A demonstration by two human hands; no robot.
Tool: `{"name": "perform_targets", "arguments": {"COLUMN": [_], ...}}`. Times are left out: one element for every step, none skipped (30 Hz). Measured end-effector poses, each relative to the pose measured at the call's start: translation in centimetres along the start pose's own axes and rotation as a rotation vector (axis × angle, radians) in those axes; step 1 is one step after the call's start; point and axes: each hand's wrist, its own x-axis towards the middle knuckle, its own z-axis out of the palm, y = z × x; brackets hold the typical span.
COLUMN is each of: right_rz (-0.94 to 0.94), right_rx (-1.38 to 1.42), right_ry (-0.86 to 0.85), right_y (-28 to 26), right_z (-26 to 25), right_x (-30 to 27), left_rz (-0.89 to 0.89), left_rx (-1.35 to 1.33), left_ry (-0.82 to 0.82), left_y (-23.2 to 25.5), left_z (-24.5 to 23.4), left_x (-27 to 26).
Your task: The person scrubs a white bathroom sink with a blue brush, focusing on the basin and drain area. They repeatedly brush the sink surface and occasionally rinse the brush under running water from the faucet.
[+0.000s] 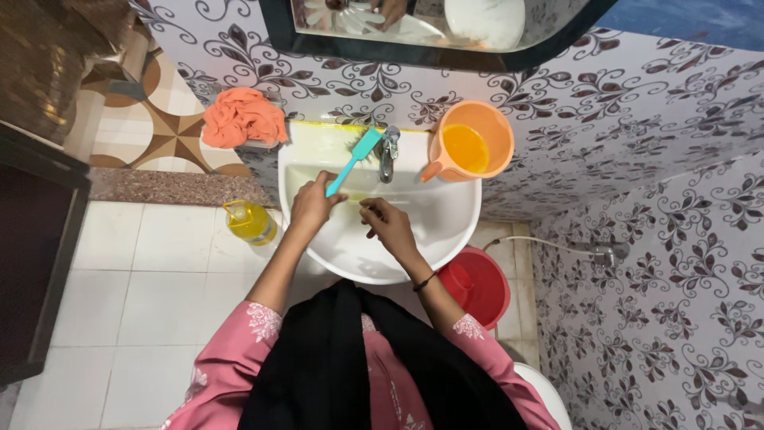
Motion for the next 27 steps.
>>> {"name": "perform_targets", "arguments": {"right_rz": [-0.004, -0.008, -0.01, -0.005, -0.001, 0.002, 0.005, 0.007, 0.011, 0.029, 0.045, 0.06, 0.064, 0.069, 0.071, 0.078, 0.086, 0.094, 0.105, 0.116, 0.126, 0.134, 0.144, 0.154, 0.158, 0.162, 0.164], "right_rx": [-0.014, -0.027, -0.041, -0.047, -0.051, -0.055, -0.049, -0.042, -0.036, -0.054, -0.074, -0.094, -0.089, -0.085, -0.081, -0.085, -0.087, -0.089, -0.092, -0.095, -0.098, -0.102, -0.106, -0.111, -0.113, -0.116, -0.119], "right_ry": [0.002, 0.005, 0.006, 0.01, 0.022, 0.033, 0.034, 0.036, 0.034, 0.028, 0.022, 0.015, 0.02, 0.025, 0.031, 0.035, 0.042, 0.048, 0.058, 0.068, 0.08, 0.081, 0.079, 0.077, 0.076, 0.075, 0.077], "right_y": [-0.1, -0.1, -0.1, -0.1, -0.2, -0.2, -0.2, -0.3, -0.2, -0.2, -0.2, -0.3, -0.4, -0.5, -0.6, -0.8, -0.8, -0.9, -0.8, -0.7, -0.7, -0.7, -0.6, -0.4, -0.3, -0.2, -0.2], "right_z": [-0.1, -0.1, -0.1, 0.0, 0.0, -0.1, 0.0, 0.0, 0.2, 0.3, 0.4, 0.4, 0.4, 0.3, 0.1, -0.1, -0.3, -0.6, -0.7, -0.9, -1.1, -1.2, -1.2, -1.2, -1.1, -1.0, -1.0], "right_x": [0.0, 0.0, -0.2, -0.3, -0.3, -0.3, -0.4, -0.5, -0.8, -1.0, -1.2, -1.4, -1.5, -1.6, -1.7, -1.8, -1.9, -2.1, -2.4, -2.7, -2.8, -2.9, -3.0, -3.1, -3.1, -3.0, -2.8], "left_rz": [-0.004, -0.036, -0.071, -0.105, -0.152, -0.199, -0.248, -0.137, -0.029, 0.078, 0.081, 0.084, 0.091, 0.084, 0.078, 0.072, 0.052, 0.033, 0.012, 0.012, 0.014, 0.016, 0.016, 0.015, 0.012, -0.004, -0.016], "left_rx": [-0.007, -0.03, -0.052, -0.074, -0.133, -0.191, -0.248, -0.189, -0.132, -0.075, -0.018, 0.038, 0.094, 0.096, 0.098, 0.099, 0.091, 0.082, 0.074, 0.133, 0.191, 0.25, 0.257, 0.264, 0.269, 0.281, 0.292], "left_ry": [-0.014, 0.005, 0.023, 0.041, 0.03, 0.019, 0.004, 0.037, 0.069, 0.102, 0.092, 0.082, 0.074, 0.076, 0.079, 0.081, 0.106, 0.13, 0.151, 0.133, 0.116, 0.099, 0.093, 0.088, 0.086, 0.071, 0.055], "left_y": [0.5, 1.2, 1.9, 2.7, 3.5, 4.3, 5.1, 5.9, 6.5, 7.0, 7.5, 8.0, 8.3, 8.2, 8.1, 7.7, 7.2, 6.4, 5.5, 4.5, 3.5, 2.8, 2.3, 2.0, 1.7, 1.7, 2.0], "left_z": [-0.9, -1.8, -2.8, -3.6, -4.4, -5.0, -5.5, -5.7, -5.9, -6.0, -6.0, -5.9, -5.8, -5.7, -5.7, -5.6, -5.5, -5.5, -5.5, -5.6, -5.8, -5.8, -5.6, -5.3, -5.1, -4.6, -3.9], "left_x": [-0.4, -0.6, -0.8, -1.1, -1.3, -1.6, -1.9, -1.9, -1.8, -1.7, -1.3, -0.8, -0.3, -0.1, 0.1, 0.3, 0.4, 0.4, 0.2, -0.2, -0.5, -0.4, -0.2, 0.0, 0.2, 0.4, 0.8]}}
